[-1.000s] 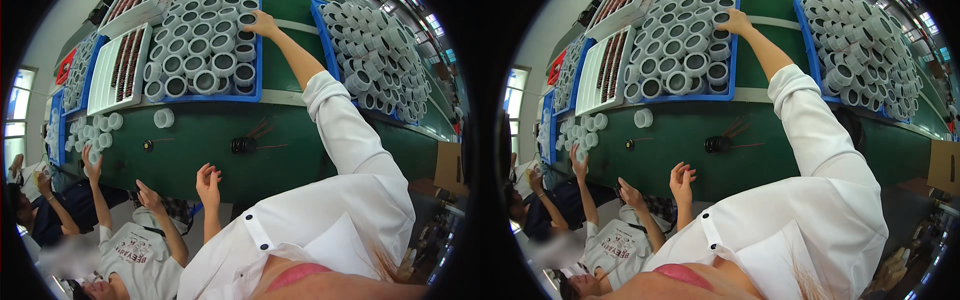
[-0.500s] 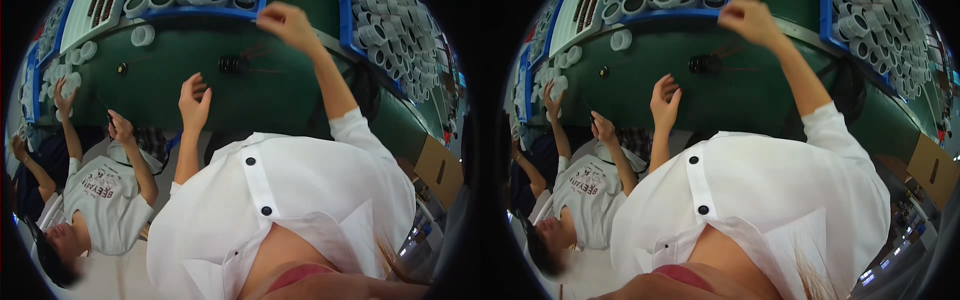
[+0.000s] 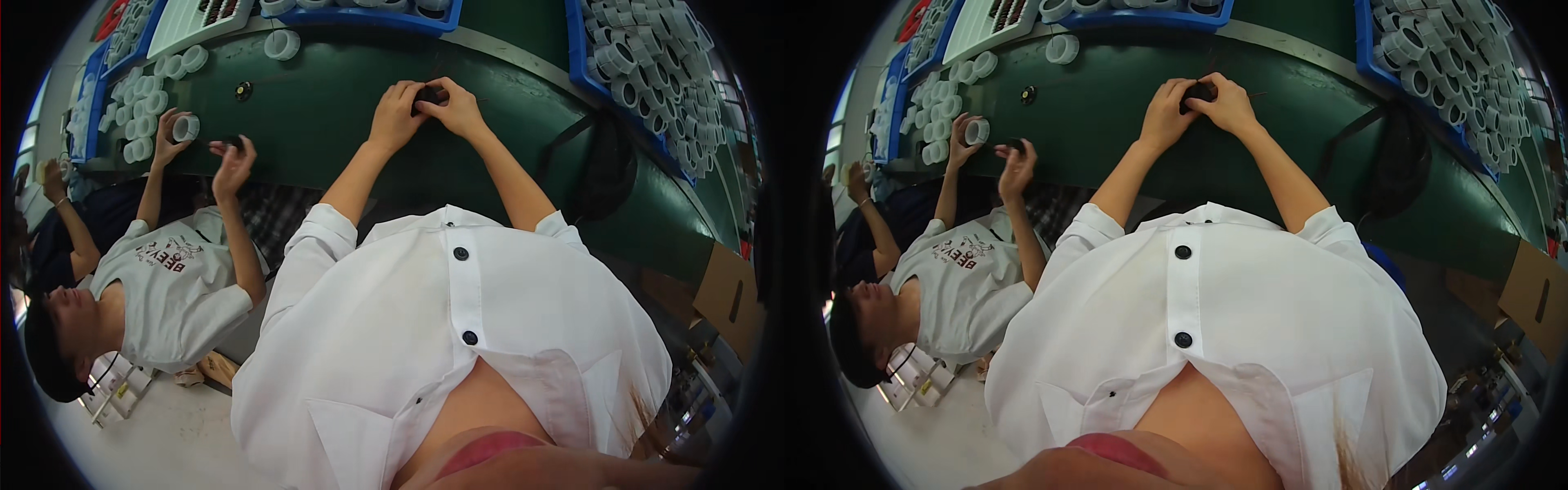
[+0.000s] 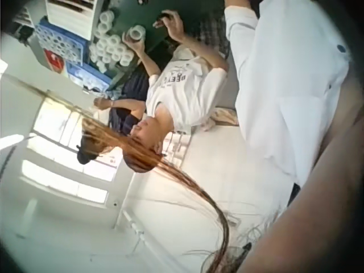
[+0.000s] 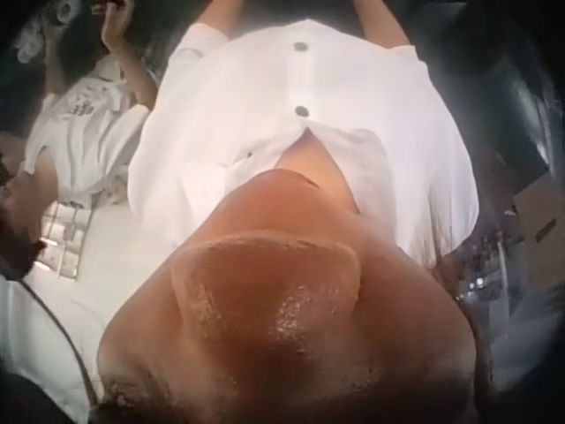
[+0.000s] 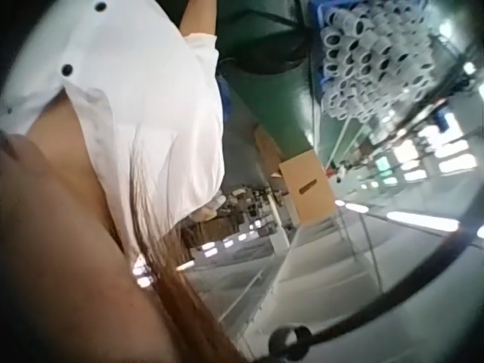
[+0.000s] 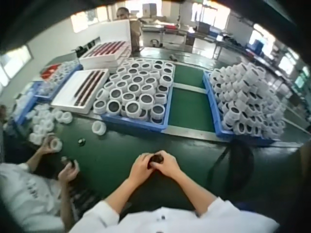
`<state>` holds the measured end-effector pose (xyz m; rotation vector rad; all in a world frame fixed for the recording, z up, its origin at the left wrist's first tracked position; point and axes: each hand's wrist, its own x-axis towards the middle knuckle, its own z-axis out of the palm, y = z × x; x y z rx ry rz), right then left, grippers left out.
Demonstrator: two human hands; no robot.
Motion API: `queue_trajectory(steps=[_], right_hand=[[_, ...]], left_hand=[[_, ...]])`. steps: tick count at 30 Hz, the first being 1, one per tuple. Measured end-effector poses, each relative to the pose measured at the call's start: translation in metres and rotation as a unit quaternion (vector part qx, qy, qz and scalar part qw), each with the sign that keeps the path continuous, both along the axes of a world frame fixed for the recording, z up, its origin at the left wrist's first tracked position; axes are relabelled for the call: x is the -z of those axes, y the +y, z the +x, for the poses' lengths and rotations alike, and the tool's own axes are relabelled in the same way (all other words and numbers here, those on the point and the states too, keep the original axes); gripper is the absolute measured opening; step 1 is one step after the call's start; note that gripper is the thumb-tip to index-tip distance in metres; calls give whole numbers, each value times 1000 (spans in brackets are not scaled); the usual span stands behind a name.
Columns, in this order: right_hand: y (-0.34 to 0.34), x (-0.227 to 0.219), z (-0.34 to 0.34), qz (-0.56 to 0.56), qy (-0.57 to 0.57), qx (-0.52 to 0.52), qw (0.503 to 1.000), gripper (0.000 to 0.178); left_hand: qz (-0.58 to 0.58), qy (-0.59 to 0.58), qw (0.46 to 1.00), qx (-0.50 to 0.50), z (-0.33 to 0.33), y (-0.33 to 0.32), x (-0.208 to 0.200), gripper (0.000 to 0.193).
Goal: Assembling black plastic components with white plastic rings and placing them into a tray at a factory workstation.
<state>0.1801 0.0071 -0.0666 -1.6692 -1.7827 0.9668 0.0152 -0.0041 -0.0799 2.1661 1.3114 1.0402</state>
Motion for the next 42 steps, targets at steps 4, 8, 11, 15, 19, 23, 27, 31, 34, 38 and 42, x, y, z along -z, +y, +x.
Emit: queue_trajectory(steps=[4,8,11,15,19,23,27,31,34,38,42], right_hand=[[1,-15,12,-115,97,6,989,54],[2,-29,24,-118,143,62,981,59],[5,-51,44,-128,205,27,970,54],[-9,-95,58,-183,351,18,918,43],[-22,-115,56,-196,390,-8,900,43],[-30,-135,52,-189,385,-23,903,38],[-21,-149,63,-156,462,-58,871,42],[-4,-162,76,-113,545,-76,827,46],[1,-163,78,-100,551,-108,821,49],[-7,-159,74,-100,566,-101,812,51],[-22,-164,62,-137,602,-145,773,51]], left_hand=[[-127,-111,986,-3,2,-10,-6,48],[-133,-54,990,12,-3,-10,-8,56],[-26,-76,994,-67,-15,7,-18,71],[-45,-179,903,-389,-80,62,-9,80],[28,-96,855,-510,-138,123,28,93],[-23,-21,851,-524,-164,156,43,101],[-86,-40,858,-505,-143,141,25,82],[-48,-61,965,-251,-68,66,6,70],[-112,-85,980,-139,-54,26,-10,72],[-49,-81,994,-52,-52,11,-57,70],[55,-135,989,32,-26,0,-147,55]])
